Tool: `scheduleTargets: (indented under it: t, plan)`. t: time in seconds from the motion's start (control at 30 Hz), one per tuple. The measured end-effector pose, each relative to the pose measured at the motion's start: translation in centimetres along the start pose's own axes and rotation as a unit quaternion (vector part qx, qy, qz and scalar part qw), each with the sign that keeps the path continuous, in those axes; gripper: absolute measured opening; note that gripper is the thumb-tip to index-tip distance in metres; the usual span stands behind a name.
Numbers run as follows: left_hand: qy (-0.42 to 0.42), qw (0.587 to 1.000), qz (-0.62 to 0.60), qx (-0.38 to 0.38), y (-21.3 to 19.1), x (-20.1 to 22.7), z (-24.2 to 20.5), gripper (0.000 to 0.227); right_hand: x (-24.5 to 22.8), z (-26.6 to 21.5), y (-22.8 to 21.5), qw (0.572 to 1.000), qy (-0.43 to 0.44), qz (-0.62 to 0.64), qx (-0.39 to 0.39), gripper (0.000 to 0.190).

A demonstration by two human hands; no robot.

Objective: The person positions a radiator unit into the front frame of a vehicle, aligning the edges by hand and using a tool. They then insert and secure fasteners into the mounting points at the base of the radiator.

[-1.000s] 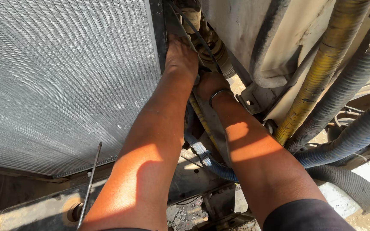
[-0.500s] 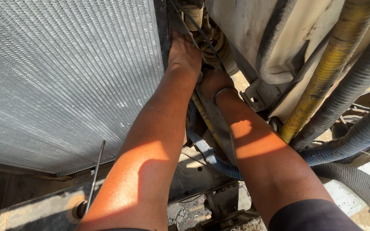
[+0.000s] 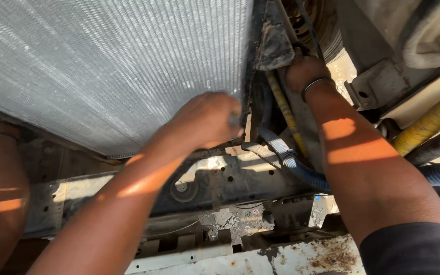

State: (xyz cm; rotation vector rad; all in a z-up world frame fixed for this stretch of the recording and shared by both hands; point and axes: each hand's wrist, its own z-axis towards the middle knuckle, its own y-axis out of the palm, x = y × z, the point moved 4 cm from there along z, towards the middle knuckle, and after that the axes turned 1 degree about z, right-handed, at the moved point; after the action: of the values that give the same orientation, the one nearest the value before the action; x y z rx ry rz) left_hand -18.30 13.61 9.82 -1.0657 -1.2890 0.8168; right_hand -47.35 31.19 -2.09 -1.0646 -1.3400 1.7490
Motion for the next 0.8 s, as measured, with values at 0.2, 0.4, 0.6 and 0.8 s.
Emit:
scheduleTargets:
  t: [0.2, 0.4, 0.6, 0.8]
  plan:
    - [-0.136, 0.968, 0.075, -0.198, 1.6, -3.2, -7.9, 0.027, -0.2, -0.4, -0.3, 0.999, -0.025, -0.028, -0.011, 0.057]
    - [-0.152, 0.968, 0.099, -0.174, 3.0, -3.9, -10.8, 0.019, -0.2, 0.8, -1.0, 0.998, -0.038, -0.039, -0.035, 0.047]
    - [-0.165, 0.967, 0.095, -0.168, 4.2, -4.3, -11.1, 0.02, -0.9, -0.1, -2.1, 0.999, -0.042, -0.032, 0.002, 0.041]
    - [-0.171, 0.966, 0.096, -0.171, 3.5, -4.6, -11.5, 0.02, -0.3, 0.7, -2.1, 0.999, -0.022, -0.035, -0.014, 0.04]
